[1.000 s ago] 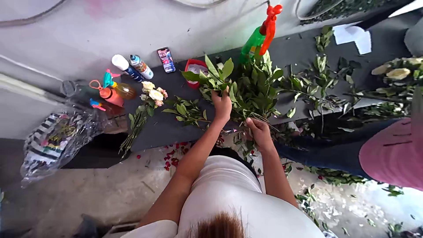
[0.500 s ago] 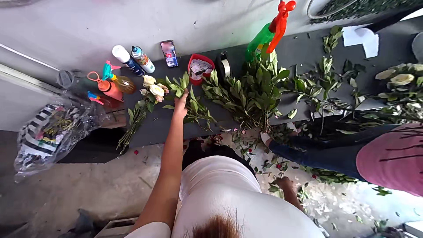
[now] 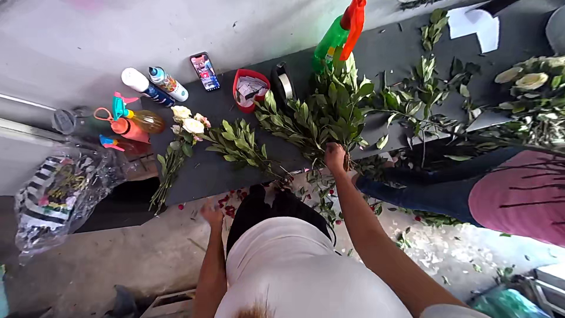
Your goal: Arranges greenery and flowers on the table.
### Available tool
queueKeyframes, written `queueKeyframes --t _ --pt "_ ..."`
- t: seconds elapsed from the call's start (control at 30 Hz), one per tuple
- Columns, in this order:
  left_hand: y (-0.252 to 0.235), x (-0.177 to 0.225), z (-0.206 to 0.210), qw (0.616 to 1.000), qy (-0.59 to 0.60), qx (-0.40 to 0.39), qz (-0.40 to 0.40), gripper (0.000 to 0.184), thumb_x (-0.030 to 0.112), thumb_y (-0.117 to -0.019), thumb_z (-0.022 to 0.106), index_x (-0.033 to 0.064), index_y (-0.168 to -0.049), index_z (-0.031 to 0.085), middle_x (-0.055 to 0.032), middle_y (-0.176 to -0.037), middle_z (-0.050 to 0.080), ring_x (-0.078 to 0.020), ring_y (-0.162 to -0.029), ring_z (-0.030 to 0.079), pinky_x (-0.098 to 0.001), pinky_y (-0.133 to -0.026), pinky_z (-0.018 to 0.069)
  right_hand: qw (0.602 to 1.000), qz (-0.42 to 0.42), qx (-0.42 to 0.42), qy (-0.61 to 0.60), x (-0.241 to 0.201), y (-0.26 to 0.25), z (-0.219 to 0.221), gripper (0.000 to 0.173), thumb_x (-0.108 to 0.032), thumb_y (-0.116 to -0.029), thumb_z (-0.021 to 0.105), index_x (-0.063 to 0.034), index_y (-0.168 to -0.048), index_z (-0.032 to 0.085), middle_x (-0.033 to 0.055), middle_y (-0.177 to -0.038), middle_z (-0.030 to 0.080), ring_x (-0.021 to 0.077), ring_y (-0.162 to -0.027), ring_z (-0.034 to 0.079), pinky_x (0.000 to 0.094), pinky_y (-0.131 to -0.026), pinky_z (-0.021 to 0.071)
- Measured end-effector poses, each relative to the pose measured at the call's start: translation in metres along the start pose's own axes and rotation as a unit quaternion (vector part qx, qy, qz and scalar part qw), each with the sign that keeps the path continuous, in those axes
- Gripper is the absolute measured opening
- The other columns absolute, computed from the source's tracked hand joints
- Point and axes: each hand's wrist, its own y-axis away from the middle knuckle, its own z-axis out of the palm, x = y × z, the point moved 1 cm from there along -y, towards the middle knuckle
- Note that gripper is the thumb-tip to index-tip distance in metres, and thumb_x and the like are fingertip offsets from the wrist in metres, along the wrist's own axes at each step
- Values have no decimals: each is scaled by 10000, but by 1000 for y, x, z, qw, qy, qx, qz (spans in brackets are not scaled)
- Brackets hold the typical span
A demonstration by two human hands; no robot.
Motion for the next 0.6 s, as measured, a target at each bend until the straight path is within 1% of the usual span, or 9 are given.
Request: queueKeyframes --t 0.07,0.1,0.17,0.23,0.27,0.33,0.43,0.57,0.6 --pt "32 -48 -15 996 -57 7 -62 446 4 -976 573 -93 -1408 520 -395 -1487 405 -527 -1381 422 -559 -1130 390 999 44 -25 4 0 -20 5 355 -113 -1061 491 72 -1344 602 328 -1353 590 476 -1316 536 595 -1114 401" --pt "48 -66 -21 993 -67 16 -96 431 -9 -970 573 -85 -1393 541 -400 -1474 418 -536 -1368 433 -578 -1117 396 996 64 -53 16 5 -30 10 387 -163 -1050 544 59 -1363 592 326 -1364 583 486 -1326 523 631 -1101 399" --pt "75 -92 -29 985 -61 47 -153 412 -47 -958 570 -65 -1370 579 -401 -1457 437 -536 -1352 450 -590 -1106 399 988 89 -122 31 14 -43 22 498 -263 -1011 654 22 -1409 563 331 -1415 536 522 -1371 448 729 -1078 334" --pt "91 -108 -33 981 -44 81 -169 417 -89 -934 562 -55 -1347 605 -392 -1451 444 -521 -1343 463 -580 -1097 413 986 91 -138 20 18 -44 31 467 -236 -989 690 5 -1376 593 329 -1376 568 528 -1339 479 764 -1040 331" --pt "94 -110 -35 981 -37 94 -166 418 -102 -927 554 -54 -1337 613 -391 -1451 443 -516 -1330 477 -574 -1082 431 990 85 -116 -4 17 -38 33 430 -195 -980 695 16 -1344 604 337 -1343 581 534 -1308 502 760 -1013 356" --pt "93 -96 -39 982 -28 97 -162 420 -109 -942 531 -59 -1353 597 -390 -1464 424 -501 -1311 497 -542 -1063 453 995 50 -53 -67 14 -23 31 377 -134 -967 707 54 -1280 610 355 -1274 604 539 -1224 559 716 -978 423" --pt "71 -66 -39 991 -16 83 -106 409 -93 -963 508 -94 -1368 563 -399 -1458 425 -494 -1291 512 -511 -1057 458 990 -16 -1 -142 18 -6 21 306 -130 -1001 668 88 -1214 642 319 -1229 652 452 -1163 633 587 -1026 472" --pt "29 -10 -29 999 -11 32 -8 405 -51 -989 494 -120 -1387 525 -400 -1455 429 -494 -1296 510 -505 -1087 443 977 -76 68 -189 21 25 -18 317 -141 -1045 585 99 -1250 620 295 -1216 655 382 -1104 654 520 -1000 502" --pt "20 7 -25 1000 -21 11 18 406 -38 -996 487 -126 -1392 516 -399 -1455 435 -494 -1307 505 -508 -1100 432 972 -88 94 -194 23 33 -30 335 -150 -1050 571 96 -1273 618 289 -1247 649 371 -1135 649 503 -1024 495"
